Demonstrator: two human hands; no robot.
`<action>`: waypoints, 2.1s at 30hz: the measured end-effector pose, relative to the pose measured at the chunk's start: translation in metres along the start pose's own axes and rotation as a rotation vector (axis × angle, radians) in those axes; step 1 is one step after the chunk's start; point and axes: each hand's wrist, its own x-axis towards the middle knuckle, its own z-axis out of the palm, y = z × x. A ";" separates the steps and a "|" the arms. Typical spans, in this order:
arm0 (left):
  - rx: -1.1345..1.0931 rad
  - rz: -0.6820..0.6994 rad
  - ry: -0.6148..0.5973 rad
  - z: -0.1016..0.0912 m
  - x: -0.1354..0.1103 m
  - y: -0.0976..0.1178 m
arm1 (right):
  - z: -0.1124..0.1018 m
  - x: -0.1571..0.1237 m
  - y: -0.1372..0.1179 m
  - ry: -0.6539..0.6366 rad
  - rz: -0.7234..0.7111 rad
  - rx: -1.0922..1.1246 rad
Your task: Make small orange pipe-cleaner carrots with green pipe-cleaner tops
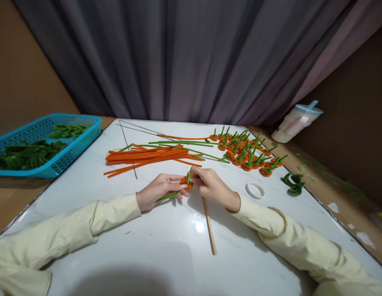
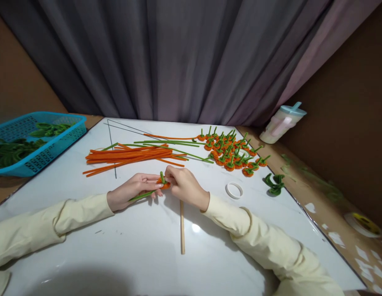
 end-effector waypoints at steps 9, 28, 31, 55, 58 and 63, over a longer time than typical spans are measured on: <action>0.023 0.040 0.004 0.004 -0.003 0.001 | 0.002 0.000 0.004 -0.012 0.013 0.063; -0.110 0.159 0.103 -0.001 0.005 0.002 | -0.003 -0.004 0.010 -0.096 0.498 0.938; -0.111 0.189 0.108 -0.002 0.006 0.000 | 0.006 -0.007 0.004 -0.192 0.502 1.182; 0.189 0.300 0.234 0.000 0.006 -0.003 | 0.009 -0.008 0.007 -0.292 0.479 0.960; 0.158 0.299 0.199 -0.003 0.003 -0.002 | 0.009 -0.008 0.008 -0.267 0.476 0.982; 0.034 0.253 0.131 -0.007 0.003 -0.002 | 0.011 -0.010 0.011 -0.264 0.469 1.001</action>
